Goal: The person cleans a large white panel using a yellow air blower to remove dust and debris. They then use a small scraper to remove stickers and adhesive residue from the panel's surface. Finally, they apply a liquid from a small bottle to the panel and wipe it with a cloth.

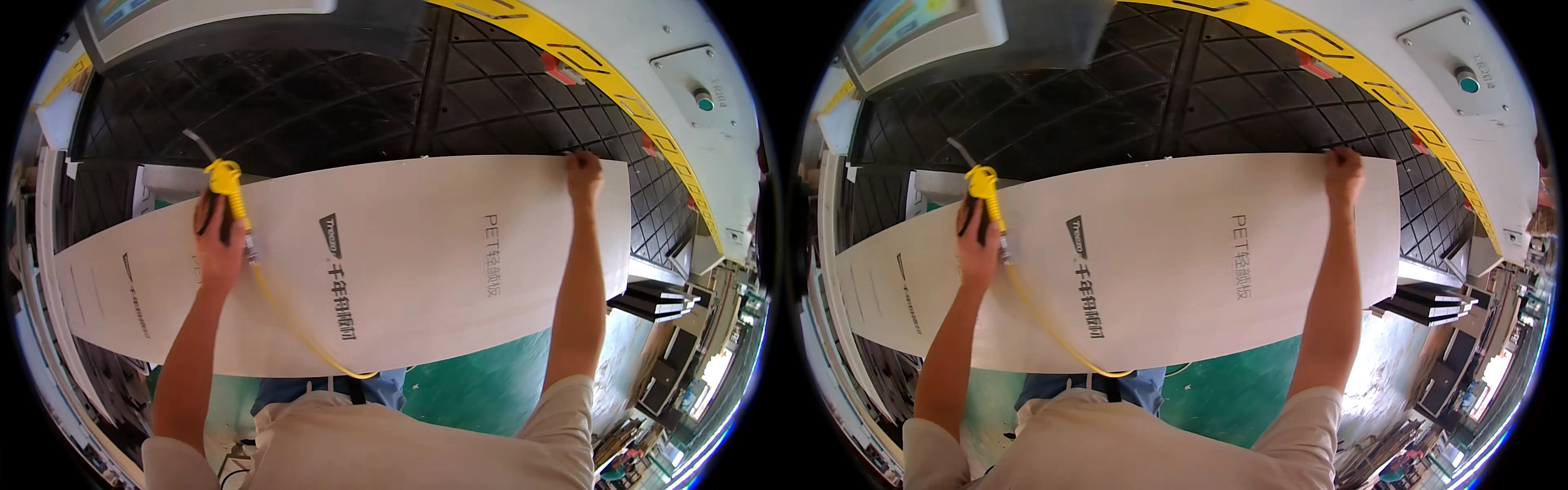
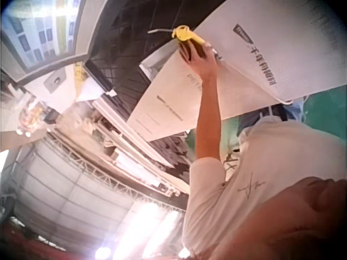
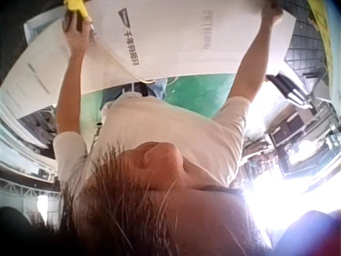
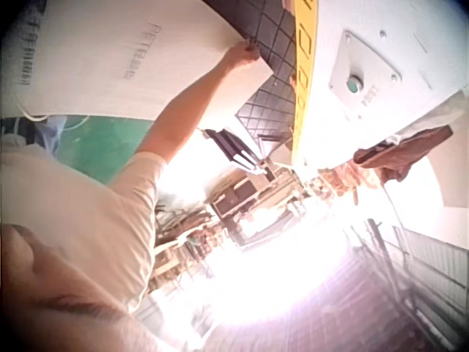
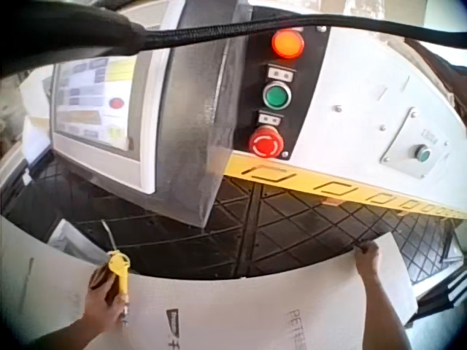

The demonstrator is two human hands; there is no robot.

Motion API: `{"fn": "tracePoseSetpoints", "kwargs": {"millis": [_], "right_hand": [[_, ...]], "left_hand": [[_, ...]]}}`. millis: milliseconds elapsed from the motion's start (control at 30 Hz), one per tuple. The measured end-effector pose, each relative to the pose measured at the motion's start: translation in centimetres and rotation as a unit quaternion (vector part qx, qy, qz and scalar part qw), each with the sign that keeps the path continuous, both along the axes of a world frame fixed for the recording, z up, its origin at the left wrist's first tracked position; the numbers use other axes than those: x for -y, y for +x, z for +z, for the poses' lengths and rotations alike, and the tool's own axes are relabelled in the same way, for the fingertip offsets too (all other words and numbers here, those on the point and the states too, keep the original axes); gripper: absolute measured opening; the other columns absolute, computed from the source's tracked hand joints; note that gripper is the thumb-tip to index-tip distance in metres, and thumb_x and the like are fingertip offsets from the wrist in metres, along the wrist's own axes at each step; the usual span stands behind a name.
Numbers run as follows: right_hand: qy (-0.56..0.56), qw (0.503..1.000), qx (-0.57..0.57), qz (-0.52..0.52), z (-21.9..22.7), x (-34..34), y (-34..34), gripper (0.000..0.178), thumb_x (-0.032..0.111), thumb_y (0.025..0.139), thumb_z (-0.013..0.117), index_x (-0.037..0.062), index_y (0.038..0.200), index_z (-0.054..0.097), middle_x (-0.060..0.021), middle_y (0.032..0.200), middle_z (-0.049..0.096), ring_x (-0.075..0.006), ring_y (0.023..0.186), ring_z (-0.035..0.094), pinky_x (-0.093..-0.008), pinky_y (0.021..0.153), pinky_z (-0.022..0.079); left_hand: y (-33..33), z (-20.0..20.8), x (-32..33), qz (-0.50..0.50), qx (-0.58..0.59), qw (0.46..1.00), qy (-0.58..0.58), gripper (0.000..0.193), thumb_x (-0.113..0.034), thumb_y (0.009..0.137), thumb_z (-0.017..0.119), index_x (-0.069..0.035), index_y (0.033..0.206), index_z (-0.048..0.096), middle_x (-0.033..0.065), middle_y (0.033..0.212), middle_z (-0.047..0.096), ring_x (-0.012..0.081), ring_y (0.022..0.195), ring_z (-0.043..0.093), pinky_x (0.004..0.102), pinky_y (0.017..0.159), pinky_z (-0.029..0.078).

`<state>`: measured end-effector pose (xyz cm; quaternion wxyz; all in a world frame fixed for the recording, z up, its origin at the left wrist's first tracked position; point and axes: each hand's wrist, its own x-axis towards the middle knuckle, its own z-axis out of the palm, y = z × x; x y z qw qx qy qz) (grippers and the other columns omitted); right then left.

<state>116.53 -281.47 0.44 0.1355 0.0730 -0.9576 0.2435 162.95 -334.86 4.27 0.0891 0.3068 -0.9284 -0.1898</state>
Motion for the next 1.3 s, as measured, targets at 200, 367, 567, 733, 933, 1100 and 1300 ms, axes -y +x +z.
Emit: {"fn": "tracePoseSetpoints", "kwargs": {"millis": [200, 367, 567, 733, 933, 1100, 1300], "right_hand": [[-0.089, 0.989, -0.031, 0.115, 1.5, 20.9, 15.3, 0.003, 0.007, 0.086, 0.071, 0.0058, 0.087, 0.069, -0.0125, 0.086, 0.064, -0.0338, 0.079, 0.066, -0.0425, 0.070, 0.053], [-0.113, 0.981, -0.014, 0.157, 2.1, 37.3, 27.8, 0.006, 0.000, 0.082, 0.067, 0.0051, 0.082, 0.065, -0.0145, 0.082, 0.061, -0.0368, 0.083, 0.063, -0.0467, 0.071, 0.053], [-0.137, 0.968, 0.015, 0.210, 1.1, 54.4, 41.5, 0.007, 0.001, 0.081, 0.061, 0.0071, 0.078, 0.061, -0.0135, 0.092, 0.057, -0.0339, 0.089, 0.063, -0.0456, 0.069, 0.055], [-0.178, 0.939, 0.082, 0.284, 2.6, 57.6, 43.2, 0.007, 0.001, 0.082, 0.067, 0.0026, 0.089, 0.067, -0.0130, 0.091, 0.064, -0.0345, 0.092, 0.065, -0.0429, 0.077, 0.056], [-0.317, 0.835, 0.415, 0.176, 7.0, 47.7, 41.7, 0.016, 0.008, 0.084, 0.074, 0.0032, 0.100, 0.071, -0.0161, 0.089, 0.070, -0.0326, 0.092, 0.067, -0.0440, 0.080, 0.054], [-0.258, 0.868, 0.279, 0.320, 6.5, 40.6, 39.5, 0.019, 0.008, 0.086, 0.078, 0.0013, 0.102, 0.072, -0.0127, 0.095, 0.072, -0.0313, 0.084, 0.066, -0.0395, 0.076, 0.055], [-0.159, 0.972, -0.088, 0.149, 1.4, 22.7, 21.5, 0.017, 0.011, 0.092, 0.073, 0.0098, 0.109, 0.072, -0.0103, 0.101, 0.073, -0.0311, 0.086, 0.070, -0.0399, 0.078, 0.056]], "left_hand": [[12.0, -1.8, 17.5, 0.047, -0.001, 0.999, -0.006, 0.054, -0.026, 0.101, 0.059, -0.009, 0.152, 0.050, 0.0196, 0.157, 0.045, 0.0369, 0.146, 0.040, 0.0416, 0.123, 0.026], [15.4, -2.7, 26.0, 0.074, -0.015, 0.997, -0.029, 0.051, -0.030, 0.103, 0.054, -0.007, 0.148, 0.055, 0.0185, 0.151, 0.054, 0.0385, 0.144, 0.043, 0.0454, 0.125, 0.024], [14.8, -2.9, 25.8, 0.025, -0.023, 0.997, -0.072, 0.050, -0.032, 0.102, 0.053, -0.004, 0.143, 0.058, 0.0173, 0.145, 0.058, 0.0341, 0.142, 0.045, 0.0486, 0.126, 0.021], [15.6, -3.6, 26.5, 0.010, -0.012, 0.997, -0.080, 0.048, -0.033, 0.104, 0.052, -0.003, 0.140, 0.060, 0.0158, 0.146, 0.059, 0.0357, 0.142, 0.046, 0.0511, 0.125, 0.021], [15.0, -2.9, 26.2, 0.017, 0.005, 0.998, -0.056, 0.047, -0.033, 0.106, 0.049, -0.001, 0.138, 0.060, 0.0153, 0.150, 0.056, 0.0423, 0.141, 0.043, 0.0510, 0.125, 0.022], [16.5, -4.7, 28.0, 0.034, 0.000, 0.998, -0.049, 0.049, -0.033, 0.107, 0.048, 0.000, 0.142, 0.057, 0.0174, 0.151, 0.054, 0.0413, 0.142, 0.043, 0.0469, 0.123, 0.025], [17.8, -4.7, 28.7, 0.072, -0.031, 0.996, 0.034, 0.052, -0.034, 0.110, 0.044, 0.005, 0.144, 0.052, 0.0185, 0.153, 0.052, 0.0352, 0.141, 0.048, 0.0377, 0.118, 0.033]]}}
